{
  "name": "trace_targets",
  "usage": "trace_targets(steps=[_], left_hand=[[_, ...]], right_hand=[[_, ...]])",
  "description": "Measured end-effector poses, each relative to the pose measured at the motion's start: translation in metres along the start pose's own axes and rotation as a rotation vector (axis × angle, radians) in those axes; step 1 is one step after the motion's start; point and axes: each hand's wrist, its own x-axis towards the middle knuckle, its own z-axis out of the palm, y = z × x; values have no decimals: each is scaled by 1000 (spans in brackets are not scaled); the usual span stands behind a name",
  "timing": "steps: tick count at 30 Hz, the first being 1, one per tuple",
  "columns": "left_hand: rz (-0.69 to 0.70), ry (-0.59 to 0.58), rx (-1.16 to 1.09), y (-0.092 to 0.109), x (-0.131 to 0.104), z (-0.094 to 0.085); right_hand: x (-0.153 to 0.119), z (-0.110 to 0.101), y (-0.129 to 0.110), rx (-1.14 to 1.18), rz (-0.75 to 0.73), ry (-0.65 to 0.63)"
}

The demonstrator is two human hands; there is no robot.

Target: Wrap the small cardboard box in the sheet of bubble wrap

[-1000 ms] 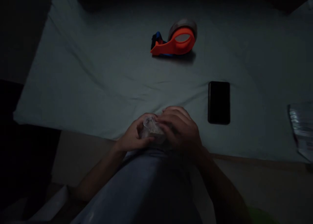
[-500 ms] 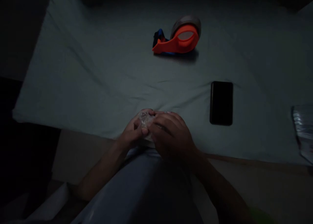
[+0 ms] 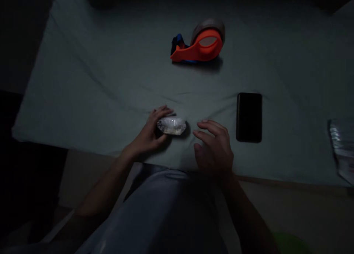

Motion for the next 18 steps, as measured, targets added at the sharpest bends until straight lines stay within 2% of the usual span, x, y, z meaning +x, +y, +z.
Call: trace_targets(steps=[4,9,14,18], left_hand=[[-71,19,193,-13,-17,-7],[-45,22,158,-14,-20,-3],[36,59,89,-3,-5,3],[1,110,-52,10,-3,1]], right_hand=[[-15,5,10,20,78,44],[-23,11,11,25,128,8],[1,15,3,13,-18,-151],[23,11,3,74,-87,-300]])
